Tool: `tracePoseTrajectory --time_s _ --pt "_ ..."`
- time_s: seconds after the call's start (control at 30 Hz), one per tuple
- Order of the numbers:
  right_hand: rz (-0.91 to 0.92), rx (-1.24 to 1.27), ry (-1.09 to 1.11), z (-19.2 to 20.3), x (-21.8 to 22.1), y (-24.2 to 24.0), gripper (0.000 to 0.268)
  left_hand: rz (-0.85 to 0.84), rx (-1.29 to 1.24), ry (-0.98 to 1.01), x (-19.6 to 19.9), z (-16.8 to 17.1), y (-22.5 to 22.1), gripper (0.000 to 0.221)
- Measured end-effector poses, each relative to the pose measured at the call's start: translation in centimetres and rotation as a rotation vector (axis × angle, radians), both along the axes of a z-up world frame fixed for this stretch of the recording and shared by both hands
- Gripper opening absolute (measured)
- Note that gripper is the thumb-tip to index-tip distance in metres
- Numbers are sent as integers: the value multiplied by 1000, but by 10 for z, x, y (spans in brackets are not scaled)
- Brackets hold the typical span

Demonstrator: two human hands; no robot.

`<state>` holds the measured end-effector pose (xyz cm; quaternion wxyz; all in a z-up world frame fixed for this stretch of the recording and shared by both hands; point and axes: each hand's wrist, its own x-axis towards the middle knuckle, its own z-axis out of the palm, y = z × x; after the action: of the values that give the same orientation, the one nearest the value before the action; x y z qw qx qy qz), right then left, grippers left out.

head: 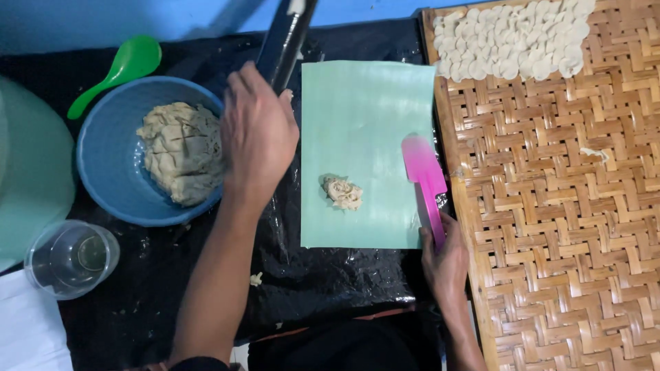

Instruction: Flattening and shaping small pieces of dough using a rolling pin and spatula.

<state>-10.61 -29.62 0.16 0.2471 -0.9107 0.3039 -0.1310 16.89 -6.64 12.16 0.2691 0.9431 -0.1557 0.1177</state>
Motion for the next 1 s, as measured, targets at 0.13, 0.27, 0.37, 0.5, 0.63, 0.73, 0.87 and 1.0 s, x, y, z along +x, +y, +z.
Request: tracePoseTrajectory --time_s 0.13,0.27,0.37,0.5,0.63,0.73,0.87,1.0 --pt "45 -90 -85 11 5 -13 35 -24 -131 90 -43 -14 15 53" --pt "-66 -200 -92 15 17 -43 31 35 -281 424 -84 -62 29 53" --pt "24 -509 -117 33 34 -45 37 75 -296 513 -107 -80 36 48" --pt "187 -204 -271 55 60 0 34 142 -324 650 -130 -87 42 45" --pt "427 38 -52 56 93 53 50 157 -336 675 -146 -99 37 47" --pt "571 -28 -71 42 111 77 55 162 -340 639 -152 -103 37 50" --pt "420 -85 -42 37 116 97 47 169 -374 667 -155 -103 40 55" --pt "316 -58 44 41 111 105 63 132 -354 651 -160 -113 43 54"
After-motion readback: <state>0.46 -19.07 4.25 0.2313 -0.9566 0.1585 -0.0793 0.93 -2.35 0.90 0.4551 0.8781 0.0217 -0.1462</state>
